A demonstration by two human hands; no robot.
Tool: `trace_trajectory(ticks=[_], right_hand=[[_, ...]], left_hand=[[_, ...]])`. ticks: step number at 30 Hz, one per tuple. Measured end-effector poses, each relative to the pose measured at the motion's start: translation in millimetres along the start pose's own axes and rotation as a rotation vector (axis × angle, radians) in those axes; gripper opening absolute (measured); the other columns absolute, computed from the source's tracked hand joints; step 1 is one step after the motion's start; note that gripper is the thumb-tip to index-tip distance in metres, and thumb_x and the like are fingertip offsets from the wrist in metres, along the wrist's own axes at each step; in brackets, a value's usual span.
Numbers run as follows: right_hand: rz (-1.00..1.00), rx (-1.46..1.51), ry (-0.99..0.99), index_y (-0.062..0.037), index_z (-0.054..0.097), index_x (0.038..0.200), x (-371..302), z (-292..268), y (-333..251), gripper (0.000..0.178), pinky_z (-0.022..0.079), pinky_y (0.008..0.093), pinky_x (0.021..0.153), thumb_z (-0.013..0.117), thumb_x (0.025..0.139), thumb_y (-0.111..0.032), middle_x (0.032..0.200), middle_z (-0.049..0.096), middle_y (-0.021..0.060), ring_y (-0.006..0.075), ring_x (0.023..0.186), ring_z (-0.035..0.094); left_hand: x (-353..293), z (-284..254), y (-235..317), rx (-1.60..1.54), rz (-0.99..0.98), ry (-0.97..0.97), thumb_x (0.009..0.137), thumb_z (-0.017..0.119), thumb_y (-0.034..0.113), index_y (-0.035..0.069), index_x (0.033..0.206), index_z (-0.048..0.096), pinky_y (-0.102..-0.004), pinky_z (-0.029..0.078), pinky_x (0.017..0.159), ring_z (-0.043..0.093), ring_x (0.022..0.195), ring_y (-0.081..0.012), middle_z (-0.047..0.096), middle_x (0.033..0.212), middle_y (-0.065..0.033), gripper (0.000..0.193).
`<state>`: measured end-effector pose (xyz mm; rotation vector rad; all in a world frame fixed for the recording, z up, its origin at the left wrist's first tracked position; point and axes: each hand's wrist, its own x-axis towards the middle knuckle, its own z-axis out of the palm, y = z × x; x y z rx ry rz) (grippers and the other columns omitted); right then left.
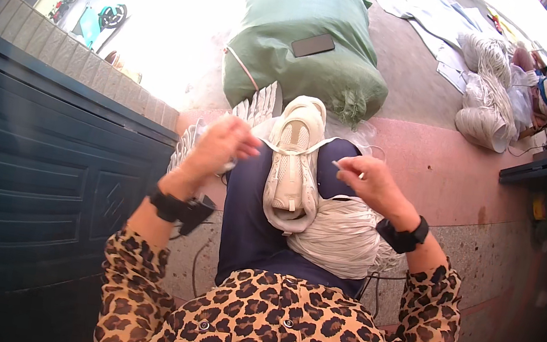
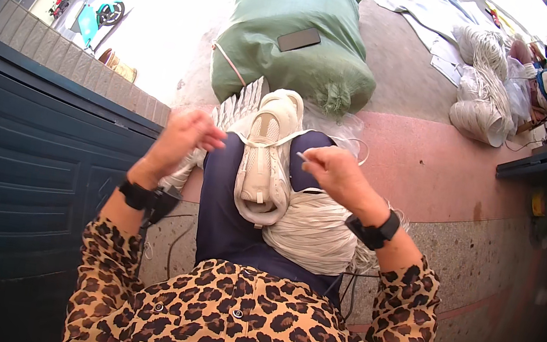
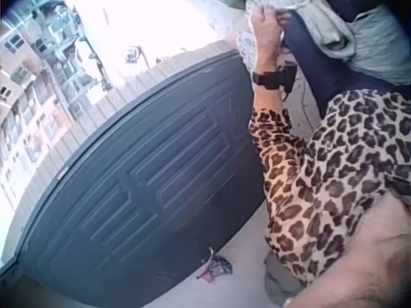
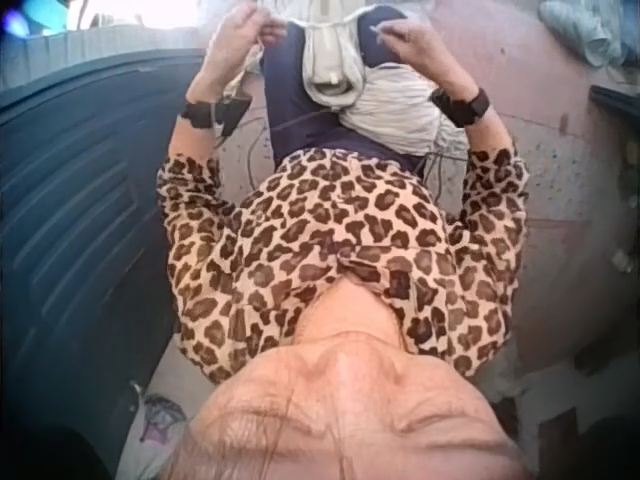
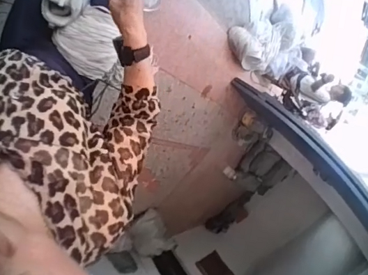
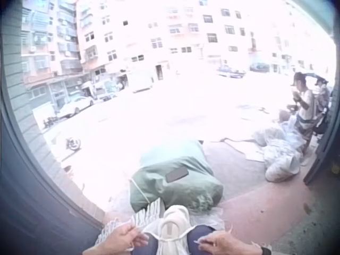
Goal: Thread laces through the eyelets of a sneaker.
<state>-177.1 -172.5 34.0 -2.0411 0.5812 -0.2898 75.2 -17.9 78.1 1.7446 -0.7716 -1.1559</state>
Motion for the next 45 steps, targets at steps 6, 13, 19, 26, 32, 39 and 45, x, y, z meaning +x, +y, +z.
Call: trace_trajectory(ticks=[6,13,19,26,32,39,45], right_hand=[[-0.183,-0.270,0.070,-0.0053,0.066,0.083,34.6,47.2,24.4,0.015,0.045,0.0384,0.071,0.057,0.080,-0.016,0.079,0.062,0.0116,0.0296,0.081,0.056],[-0.184,-0.617,0.036,-0.0038,0.063,0.076,46.8,57.7,23.0,0.013,0.043,0.0397,0.072,0.053,0.076,-0.013,0.084,0.061,0.0102,0.0266,0.087,0.056],[-0.292,-0.772,-0.020,-0.0045,0.061,0.077,55.5,60.4,8.6,0.011,0.042,0.0395,0.074,0.055,0.074,-0.013,0.081,0.059,0.0093,0.0270,0.084,0.055],[-0.172,-0.616,0.163,-0.0065,0.063,0.075,56.2,63.8,21.4,0.010,0.041,0.0357,0.071,0.056,0.074,-0.014,0.083,0.061,0.0081,0.0229,0.085,0.056],[-0.106,-0.794,-0.021,-0.0027,0.061,0.086,40.1,73.0,-5.2,0.028,0.041,0.0353,0.073,0.056,0.083,-0.029,0.089,0.061,0.0125,0.0263,0.089,0.055],[-0.128,-0.477,-0.154,0.0004,0.058,0.083,54.2,63.9,30.5,0.016,0.043,0.0426,0.076,0.050,0.082,-0.014,0.087,0.059,0.0183,0.0351,0.085,0.054],[-0.217,-0.244,-0.014,0.0027,0.060,0.083,45.3,63.6,25.3,0.016,0.045,0.0440,0.076,0.049,0.076,-0.007,0.087,0.060,0.0199,0.0388,0.084,0.055]], left_hand=[[26.3,78.1,-15.6,-0.004,-0.276,-0.144,0.095,0.041,0.019,-0.001,0.097,0.050,-0.0259,0.048,0.074,0.058,0.083,-0.0149,0.057,0.094,-0.0086,0.022],[35.7,96.0,-38.1,-0.106,-0.246,0.031,0.093,0.043,0.017,0.001,0.096,0.053,-0.0234,0.045,0.073,0.056,0.081,-0.0111,0.057,0.091,-0.0052,0.020],[32.7,115.5,-67.6,-0.176,-0.022,0.290,0.094,0.046,0.017,0.000,0.097,0.055,-0.0232,0.046,0.073,0.056,0.080,-0.0098,0.058,0.089,-0.0041,0.020],[23.3,95.6,-30.1,-0.044,0.077,0.255,0.093,0.047,0.016,-0.002,0.102,0.054,-0.0214,0.045,0.058,0.055,0.066,-0.0076,0.057,0.076,-0.0033,0.021],[30.8,61.4,-37.3,0.417,0.342,0.416,0.087,0.051,0.012,0.009,0.114,0.056,-0.0275,0.046,0.056,0.060,0.062,-0.0130,0.058,0.061,-0.0039,0.028],[31.4,100.4,-43.6,1.087,0.331,0.255,0.078,0.058,0.020,0.007,0.077,0.060,-0.0380,0.051,0.058,0.064,0.074,-0.0277,0.063,0.073,-0.0114,0.014],[36.9,107.9,-60.5,1.263,0.456,0.346,0.074,0.056,0.014,0.006,0.073,0.058,-0.0324,0.051,0.059,0.061,0.075,-0.0260,0.061,0.074,-0.0100,0.008]])
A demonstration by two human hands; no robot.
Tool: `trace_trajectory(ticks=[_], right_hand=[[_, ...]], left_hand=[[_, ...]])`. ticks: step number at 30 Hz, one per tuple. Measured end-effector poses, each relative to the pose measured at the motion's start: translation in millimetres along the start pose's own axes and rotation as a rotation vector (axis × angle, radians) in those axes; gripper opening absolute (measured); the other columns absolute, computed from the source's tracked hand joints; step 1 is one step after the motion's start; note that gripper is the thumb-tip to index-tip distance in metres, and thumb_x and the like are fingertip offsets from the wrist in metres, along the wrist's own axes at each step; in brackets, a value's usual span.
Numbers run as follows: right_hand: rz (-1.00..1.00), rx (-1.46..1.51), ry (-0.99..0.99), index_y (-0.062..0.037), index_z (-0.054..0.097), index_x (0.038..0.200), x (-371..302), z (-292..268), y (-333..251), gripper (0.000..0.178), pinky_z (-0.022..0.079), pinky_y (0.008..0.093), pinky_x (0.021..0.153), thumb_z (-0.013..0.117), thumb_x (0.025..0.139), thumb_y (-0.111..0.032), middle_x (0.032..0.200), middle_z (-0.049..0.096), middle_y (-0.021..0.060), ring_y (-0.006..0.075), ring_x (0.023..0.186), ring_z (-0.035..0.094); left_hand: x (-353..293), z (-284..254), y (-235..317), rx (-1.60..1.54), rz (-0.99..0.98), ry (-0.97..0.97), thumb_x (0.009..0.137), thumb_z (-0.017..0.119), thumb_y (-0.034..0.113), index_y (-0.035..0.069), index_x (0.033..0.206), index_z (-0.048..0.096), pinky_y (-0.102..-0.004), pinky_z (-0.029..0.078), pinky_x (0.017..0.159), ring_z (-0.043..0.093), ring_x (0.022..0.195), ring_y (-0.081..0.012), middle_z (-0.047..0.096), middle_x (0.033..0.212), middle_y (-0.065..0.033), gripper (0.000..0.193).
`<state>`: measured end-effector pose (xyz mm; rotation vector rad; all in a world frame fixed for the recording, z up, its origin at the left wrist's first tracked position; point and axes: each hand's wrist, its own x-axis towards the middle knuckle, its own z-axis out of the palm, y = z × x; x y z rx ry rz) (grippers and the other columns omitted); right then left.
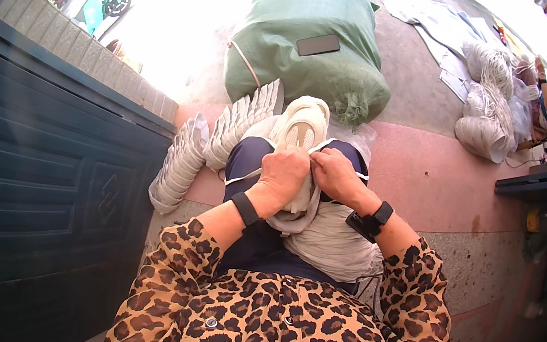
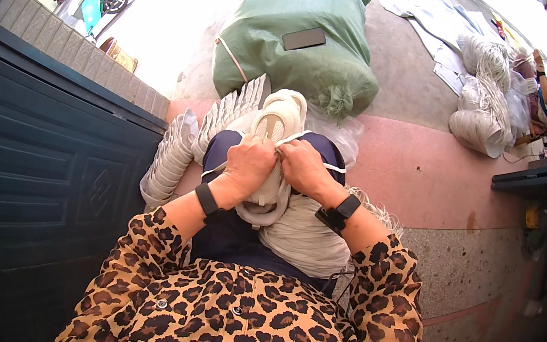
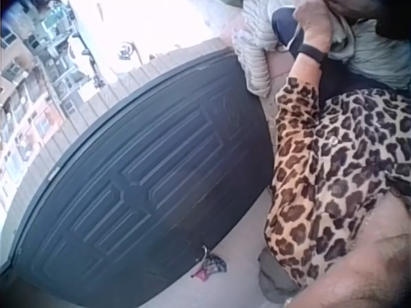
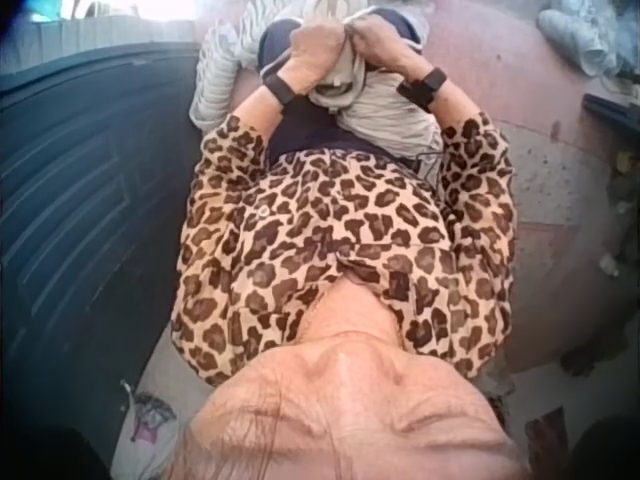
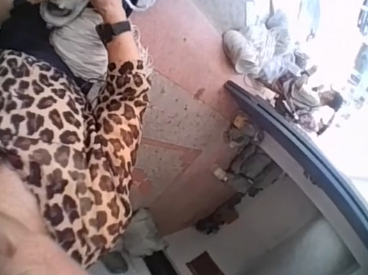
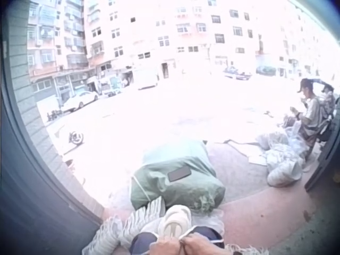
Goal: Thread laces through the eyelets of a sneaker.
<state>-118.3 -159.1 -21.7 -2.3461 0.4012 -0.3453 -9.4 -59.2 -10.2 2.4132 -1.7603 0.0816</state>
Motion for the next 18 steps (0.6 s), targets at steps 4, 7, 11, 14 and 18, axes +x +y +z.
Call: trace_trajectory(ticks=[4,7,11,14,18], right_hand=[[0.006,0.053,0.031,0.0007,0.060,0.087,-1.5,2.8,3.7,0.016,0.044,0.0421,0.078,0.050,0.078,-0.008,0.088,0.061,0.0170,0.0361,0.085,0.054],[-0.066,-0.008,0.143,0.0007,0.061,0.095,-9.5,3.1,-7.5,0.019,0.044,0.0377,0.077,0.056,0.079,-0.009,0.092,0.060,0.0155,0.0315,0.087,0.053],[-0.371,-0.309,0.187,-0.0053,0.061,0.085,-22.5,-0.9,-42.2,0.013,0.043,0.0359,0.080,0.058,0.077,-0.015,0.092,0.060,0.0097,0.0254,0.091,0.055],[-0.449,0.050,-0.086,-0.0085,0.059,0.079,-38.4,17.5,-78.9,0.010,0.043,0.0329,0.079,0.058,0.077,-0.018,0.080,0.060,0.0071,0.0215,0.085,0.058],[-0.245,0.029,-0.142,-0.0052,0.058,0.081,-19.3,12.0,-94.0,0.014,0.046,0.0403,0.067,0.060,0.076,-0.018,0.068,0.059,0.0125,0.0299,0.070,0.061]], left_hand=[[-3.9,-3.5,2.0,0.021,0.098,0.011,0.075,0.053,0.011,0.006,0.076,0.056,-0.0316,0.051,0.058,0.061,0.075,-0.0267,0.061,0.077,-0.0115,0.006],[-14.0,-28.3,-6.2,-0.042,0.159,-0.039,0.078,0.052,0.011,0.003,0.079,0.054,-0.0346,0.050,0.058,0.061,0.076,-0.0268,0.060,0.080,-0.0123,0.008],[-27.1,-84.8,-34.1,-0.661,-0.065,-0.409,0.083,0.053,0.023,-0.003,0.077,0.053,-0.0395,0.045,0.061,0.061,0.068,-0.0281,0.058,0.071,-0.0184,0.027],[-36.9,-66.1,-74.5,-1.106,-0.197,-0.391,0.089,0.050,0.017,-0.001,0.093,0.058,-0.0255,0.043,0.059,0.052,0.064,-0.0129,0.057,0.073,-0.0061,0.020],[-37.0,-47.8,-86.7,-1.400,-0.429,-0.396,0.091,0.048,0.013,0.000,0.111,0.051,-0.0188,0.042,0.060,0.053,0.067,-0.0068,0.059,0.081,-0.0021,0.024]])
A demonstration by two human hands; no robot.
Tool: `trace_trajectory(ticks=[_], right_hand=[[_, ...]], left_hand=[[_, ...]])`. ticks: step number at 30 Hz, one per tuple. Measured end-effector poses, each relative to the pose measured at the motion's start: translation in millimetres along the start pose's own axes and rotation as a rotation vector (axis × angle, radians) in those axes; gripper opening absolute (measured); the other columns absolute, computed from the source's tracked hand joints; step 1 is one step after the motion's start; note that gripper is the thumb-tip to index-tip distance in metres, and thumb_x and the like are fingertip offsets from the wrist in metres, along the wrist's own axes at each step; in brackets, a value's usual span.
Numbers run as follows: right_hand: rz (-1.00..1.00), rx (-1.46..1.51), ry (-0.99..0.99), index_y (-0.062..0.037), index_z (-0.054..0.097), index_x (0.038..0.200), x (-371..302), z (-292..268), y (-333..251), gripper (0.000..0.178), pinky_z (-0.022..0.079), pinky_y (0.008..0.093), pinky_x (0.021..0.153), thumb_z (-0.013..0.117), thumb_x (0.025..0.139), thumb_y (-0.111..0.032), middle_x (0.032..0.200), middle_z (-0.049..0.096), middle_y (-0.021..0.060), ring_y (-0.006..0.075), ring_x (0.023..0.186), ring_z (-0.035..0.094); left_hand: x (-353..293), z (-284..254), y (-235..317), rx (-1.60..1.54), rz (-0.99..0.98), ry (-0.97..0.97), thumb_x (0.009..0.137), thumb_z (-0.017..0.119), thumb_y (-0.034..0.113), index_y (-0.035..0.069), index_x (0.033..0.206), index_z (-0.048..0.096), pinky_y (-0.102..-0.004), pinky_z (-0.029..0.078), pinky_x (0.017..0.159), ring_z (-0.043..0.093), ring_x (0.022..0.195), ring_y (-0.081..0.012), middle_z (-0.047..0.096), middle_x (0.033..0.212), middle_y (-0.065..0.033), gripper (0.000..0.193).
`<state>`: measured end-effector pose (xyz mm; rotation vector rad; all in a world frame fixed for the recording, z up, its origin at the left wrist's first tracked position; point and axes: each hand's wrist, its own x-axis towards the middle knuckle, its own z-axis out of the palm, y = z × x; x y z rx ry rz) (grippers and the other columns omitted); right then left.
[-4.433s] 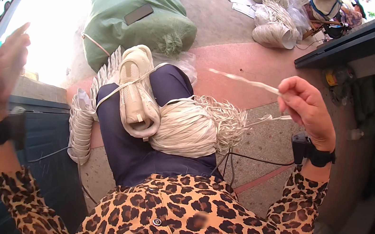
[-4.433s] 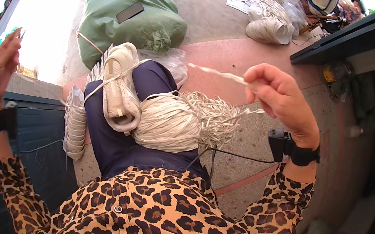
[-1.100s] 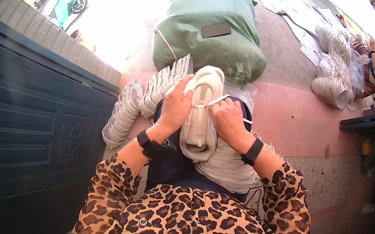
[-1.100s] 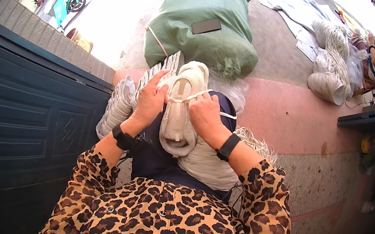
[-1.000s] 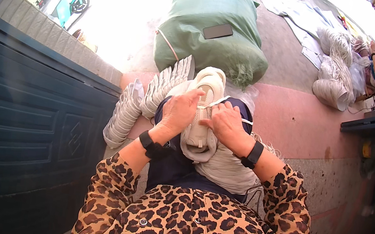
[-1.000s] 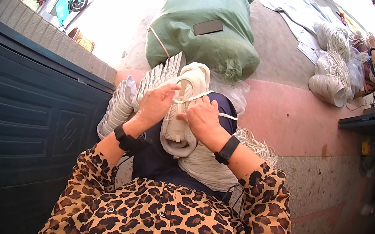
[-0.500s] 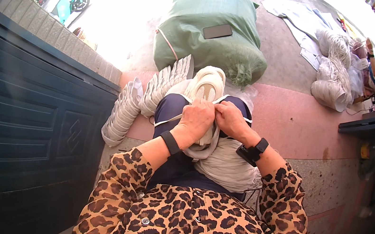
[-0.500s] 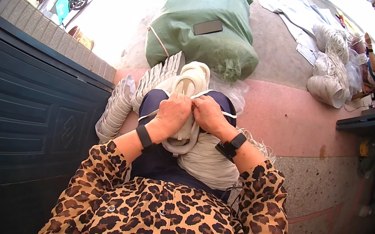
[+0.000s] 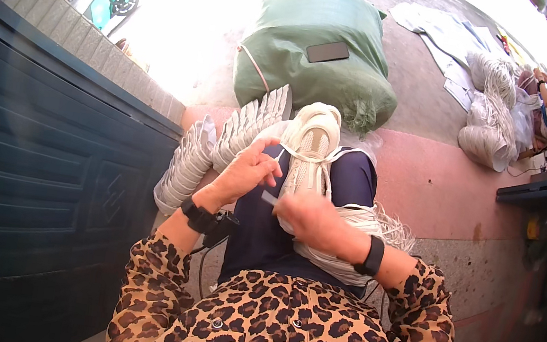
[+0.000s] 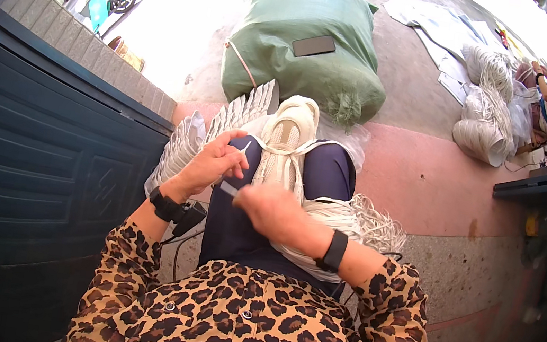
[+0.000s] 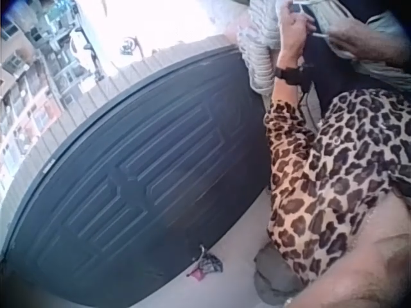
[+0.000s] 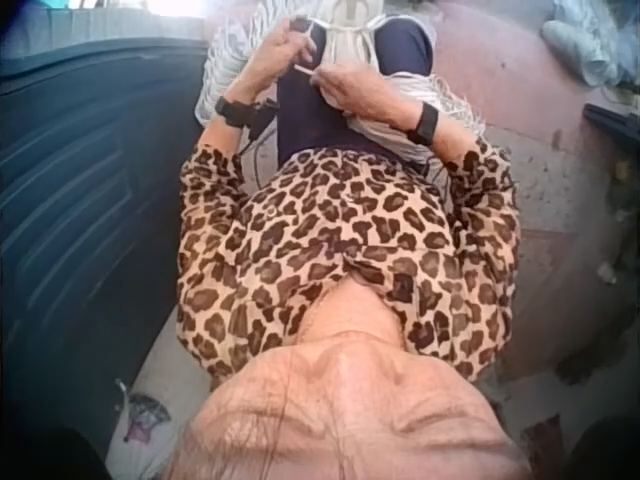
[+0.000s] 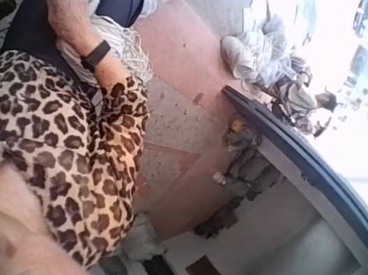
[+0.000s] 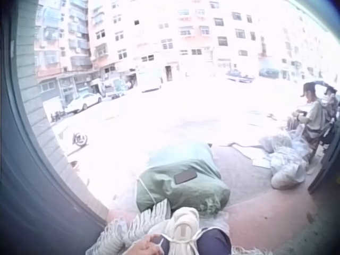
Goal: Thread laces through the eyelets of a sneaker.
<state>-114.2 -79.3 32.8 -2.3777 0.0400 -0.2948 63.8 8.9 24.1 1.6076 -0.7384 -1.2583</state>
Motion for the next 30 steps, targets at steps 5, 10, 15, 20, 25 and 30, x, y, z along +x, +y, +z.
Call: trace_trajectory(ticks=[5,10,15,20,25,30], right_hand=[[0.327,-0.125,0.091,-0.0012,0.056,0.082,35.4,-19.2,67.2,0.024,0.044,0.0447,0.068,0.059,0.082,-0.025,0.074,0.061,0.0192,0.0360,0.073,0.060],[0.392,-0.132,0.062,-0.0020,0.058,0.086,38.4,-10.1,77.0,0.022,0.044,0.0447,0.069,0.057,0.084,-0.024,0.079,0.061,0.0204,0.0373,0.080,0.059],[0.576,0.244,0.198,0.0005,0.057,0.087,35.6,-5.4,84.4,0.022,0.045,0.0417,0.070,0.056,0.085,-0.022,0.080,0.061,0.0231,0.0379,0.079,0.059],[0.593,0.220,0.188,0.0003,0.057,0.088,37.1,-2.4,84.9,0.023,0.045,0.0415,0.070,0.055,0.086,-0.022,0.081,0.061,0.0223,0.0370,0.079,0.060],[0.589,0.132,0.175,0.0008,0.058,0.090,35.3,-3.6,88.6,0.027,0.045,0.0410,0.069,0.052,0.088,-0.025,0.080,0.062,0.0214,0.0363,0.077,0.060],[0.588,0.489,0.303,0.0012,0.059,0.092,19.9,-18.3,76.3,0.028,0.045,0.0366,0.067,0.049,0.089,-0.025,0.077,0.061,0.0202,0.0333,0.074,0.060]], left_hand=[[17.7,12.6,-7.1,-0.036,-0.157,0.020,0.090,0.052,0.013,-0.001,0.107,0.053,-0.0178,0.042,0.054,0.054,0.062,-0.0066,0.061,0.080,-0.0039,0.023],[33.2,14.4,-27.5,0.112,0.000,0.137,0.088,0.054,0.015,0.000,0.091,0.061,-0.0228,0.044,0.056,0.054,0.061,-0.0088,0.060,0.073,-0.0027,0.017],[43.8,18.4,-21.5,0.723,0.324,0.254,0.083,0.054,0.013,-0.001,0.089,0.060,-0.0396,0.046,0.064,0.060,0.070,-0.0318,0.062,0.078,-0.0158,0.017],[45.6,21.7,-6.3,1.010,0.472,0.251,0.083,0.052,0.015,0.000,0.081,0.059,-0.0430,0.046,0.066,0.059,0.074,-0.0354,0.061,0.082,-0.0174,0.017],[56.7,21.0,-12.9,1.127,0.617,0.223,0.082,0.055,0.018,0.002,0.081,0.061,-0.0429,0.046,0.065,0.060,0.073,-0.0342,0.061,0.081,-0.0159,0.016],[39.6,30.5,-11.0,0.921,0.426,0.343,0.077,0.064,0.025,0.004,0.084,0.064,-0.0404,0.043,0.074,0.057,0.081,-0.0299,0.063,0.076,-0.0098,0.022]])
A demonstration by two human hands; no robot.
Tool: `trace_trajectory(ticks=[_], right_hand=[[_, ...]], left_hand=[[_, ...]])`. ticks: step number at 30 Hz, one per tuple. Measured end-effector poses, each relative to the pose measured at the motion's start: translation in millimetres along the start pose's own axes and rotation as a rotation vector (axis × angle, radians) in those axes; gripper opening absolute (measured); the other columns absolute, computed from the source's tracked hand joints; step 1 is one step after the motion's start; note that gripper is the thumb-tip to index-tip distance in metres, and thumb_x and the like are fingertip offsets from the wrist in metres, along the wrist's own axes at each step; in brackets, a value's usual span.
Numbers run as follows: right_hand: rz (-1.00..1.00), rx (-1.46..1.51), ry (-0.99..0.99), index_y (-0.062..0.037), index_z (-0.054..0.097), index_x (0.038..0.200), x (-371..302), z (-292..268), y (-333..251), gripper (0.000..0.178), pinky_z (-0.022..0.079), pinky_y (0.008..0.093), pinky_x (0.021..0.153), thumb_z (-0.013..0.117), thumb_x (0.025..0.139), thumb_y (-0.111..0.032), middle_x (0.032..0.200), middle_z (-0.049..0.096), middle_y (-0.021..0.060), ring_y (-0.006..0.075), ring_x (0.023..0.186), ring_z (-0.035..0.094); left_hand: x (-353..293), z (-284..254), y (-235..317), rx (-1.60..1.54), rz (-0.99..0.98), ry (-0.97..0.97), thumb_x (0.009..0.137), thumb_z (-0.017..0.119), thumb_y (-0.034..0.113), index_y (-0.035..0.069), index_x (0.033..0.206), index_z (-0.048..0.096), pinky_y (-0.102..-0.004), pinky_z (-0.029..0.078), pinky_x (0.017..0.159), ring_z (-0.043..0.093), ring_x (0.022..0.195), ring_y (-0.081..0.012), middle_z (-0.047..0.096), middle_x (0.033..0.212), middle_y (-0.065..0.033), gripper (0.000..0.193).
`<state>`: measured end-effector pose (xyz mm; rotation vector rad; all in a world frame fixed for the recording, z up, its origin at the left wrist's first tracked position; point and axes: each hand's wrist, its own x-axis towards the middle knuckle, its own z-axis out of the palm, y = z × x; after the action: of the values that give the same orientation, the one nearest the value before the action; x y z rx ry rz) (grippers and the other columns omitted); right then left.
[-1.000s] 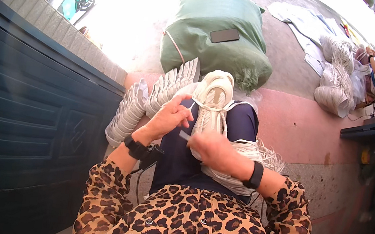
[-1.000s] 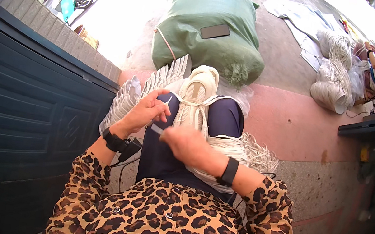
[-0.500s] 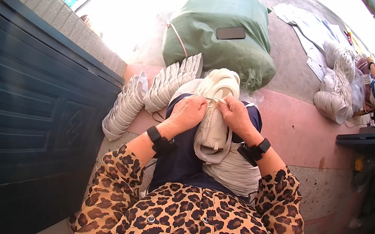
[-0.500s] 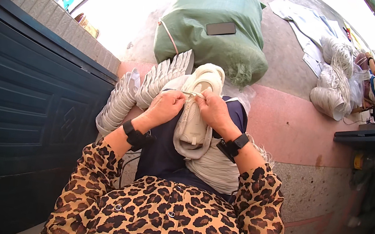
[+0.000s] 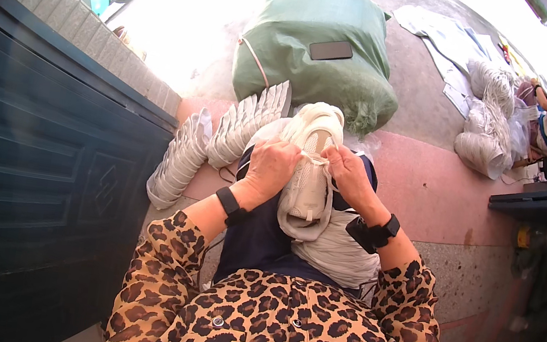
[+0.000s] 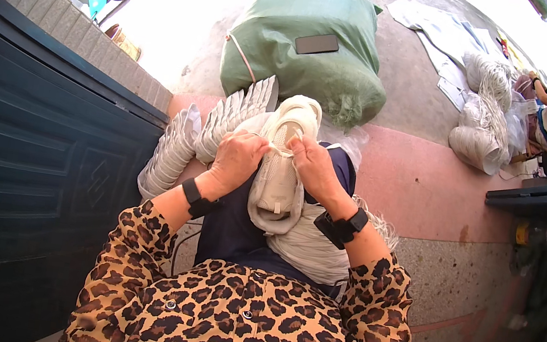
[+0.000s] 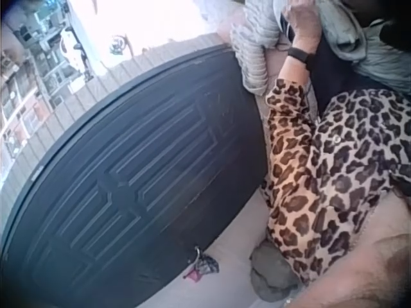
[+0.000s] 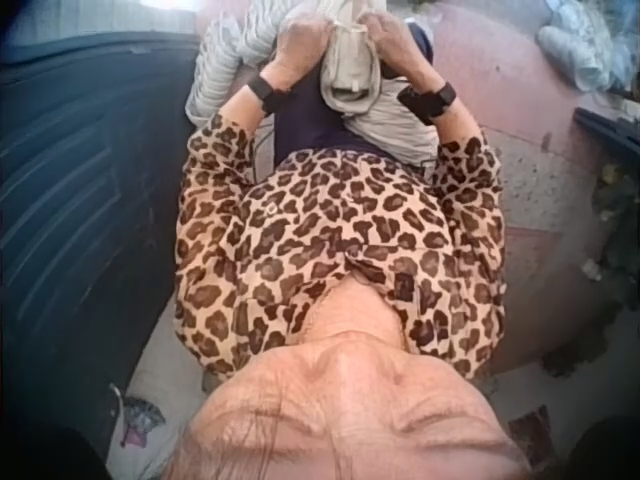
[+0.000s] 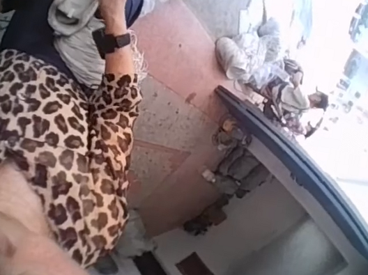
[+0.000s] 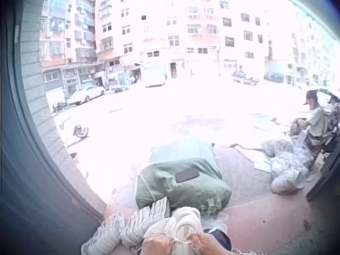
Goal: Thread laces through the eyelets of a sneaker.
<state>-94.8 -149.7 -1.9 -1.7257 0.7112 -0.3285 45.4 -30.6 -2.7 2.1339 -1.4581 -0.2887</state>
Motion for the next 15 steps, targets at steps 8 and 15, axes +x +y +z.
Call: trace_trajectory(ticks=[8,15], right_hand=[[-0.113,-0.641,0.003,-0.0024,0.065,0.084,-11.3,28.2,-7.6,0.029,0.049,0.0422,0.060,0.058,0.082,-0.031,0.070,0.063,0.0182,0.0338,0.067,0.063],[-0.192,-0.868,0.035,-0.0015,0.065,0.066,-0.6,45.0,-1.1,0.031,0.050,0.0390,0.058,0.057,0.080,-0.029,0.067,0.063,0.0166,0.0310,0.065,0.064]], left_hand=[[15.6,-16.7,-8.4,-0.136,0.019,-0.413,0.076,0.059,0.017,-0.001,0.089,0.059,-0.0390,0.043,0.075,0.054,0.087,-0.0327,0.061,0.083,-0.0180,0.022],[14.5,-1.4,-33.3,-0.375,0.105,-0.504,0.075,0.047,0.002,-0.006,0.094,0.058,-0.0340,0.043,0.079,0.057,0.090,-0.0303,0.059,0.096,-0.0201,0.023]])
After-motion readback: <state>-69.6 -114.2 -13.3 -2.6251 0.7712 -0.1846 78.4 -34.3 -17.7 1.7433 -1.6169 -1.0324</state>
